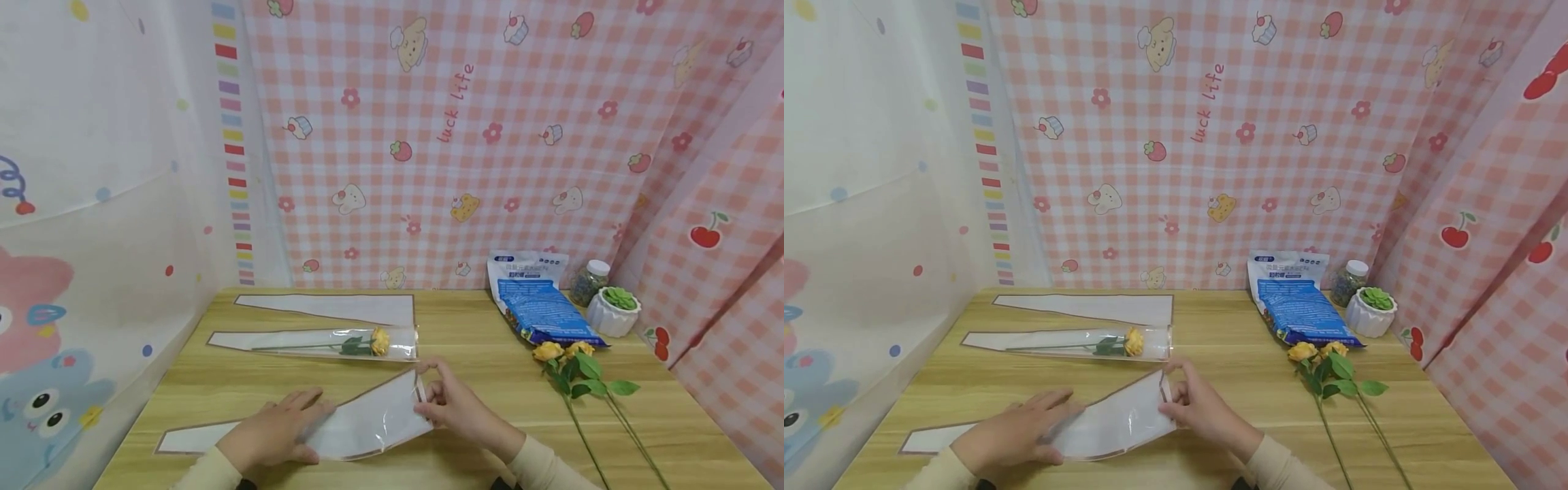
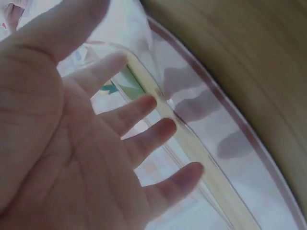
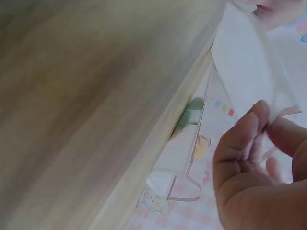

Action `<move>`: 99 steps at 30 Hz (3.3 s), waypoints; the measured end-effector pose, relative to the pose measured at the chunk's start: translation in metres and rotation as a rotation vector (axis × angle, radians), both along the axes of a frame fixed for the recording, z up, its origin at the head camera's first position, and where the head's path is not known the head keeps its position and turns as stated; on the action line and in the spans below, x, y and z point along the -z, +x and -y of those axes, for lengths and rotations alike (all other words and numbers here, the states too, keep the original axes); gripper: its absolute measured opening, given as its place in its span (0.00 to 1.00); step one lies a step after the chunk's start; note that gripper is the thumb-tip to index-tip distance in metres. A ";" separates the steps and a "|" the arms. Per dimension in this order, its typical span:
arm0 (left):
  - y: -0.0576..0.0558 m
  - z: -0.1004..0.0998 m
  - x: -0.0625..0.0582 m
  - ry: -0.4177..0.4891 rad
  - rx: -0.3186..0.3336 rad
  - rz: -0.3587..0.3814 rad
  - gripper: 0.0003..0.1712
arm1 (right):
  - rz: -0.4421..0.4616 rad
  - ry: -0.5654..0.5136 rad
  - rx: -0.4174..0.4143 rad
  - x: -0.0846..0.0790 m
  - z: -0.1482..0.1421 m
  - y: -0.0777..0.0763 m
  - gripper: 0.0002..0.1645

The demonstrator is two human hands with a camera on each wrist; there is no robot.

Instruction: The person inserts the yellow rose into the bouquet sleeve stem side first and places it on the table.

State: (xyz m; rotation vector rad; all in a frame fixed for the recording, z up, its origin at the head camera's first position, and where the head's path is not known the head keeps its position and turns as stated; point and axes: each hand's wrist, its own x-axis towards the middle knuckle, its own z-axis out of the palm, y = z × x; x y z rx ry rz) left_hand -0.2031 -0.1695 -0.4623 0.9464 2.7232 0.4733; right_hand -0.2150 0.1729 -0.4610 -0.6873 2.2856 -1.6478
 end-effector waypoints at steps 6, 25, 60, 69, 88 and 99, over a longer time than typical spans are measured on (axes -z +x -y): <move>-0.002 -0.025 -0.007 0.128 0.051 -0.115 0.72 | -0.109 -0.028 0.003 -0.004 0.010 0.005 0.27; -0.002 -0.074 -0.005 0.087 0.074 -0.431 0.71 | -0.010 -0.068 -0.010 -0.008 0.004 0.007 0.17; 0.007 -0.085 -0.008 0.181 0.209 -0.444 0.80 | 0.045 -0.008 -0.140 -0.007 -0.005 -0.005 0.40; 0.007 -0.109 -0.026 0.165 0.334 -0.602 0.61 | -0.078 0.123 -0.121 -0.008 0.003 0.003 0.44; 0.009 -0.102 -0.011 0.067 0.192 -0.469 0.67 | -0.029 0.056 -0.187 -0.009 0.005 0.005 0.42; 0.007 -0.107 -0.002 0.090 0.187 -0.456 0.61 | 0.028 -0.031 -0.213 -0.003 -0.001 -0.001 0.40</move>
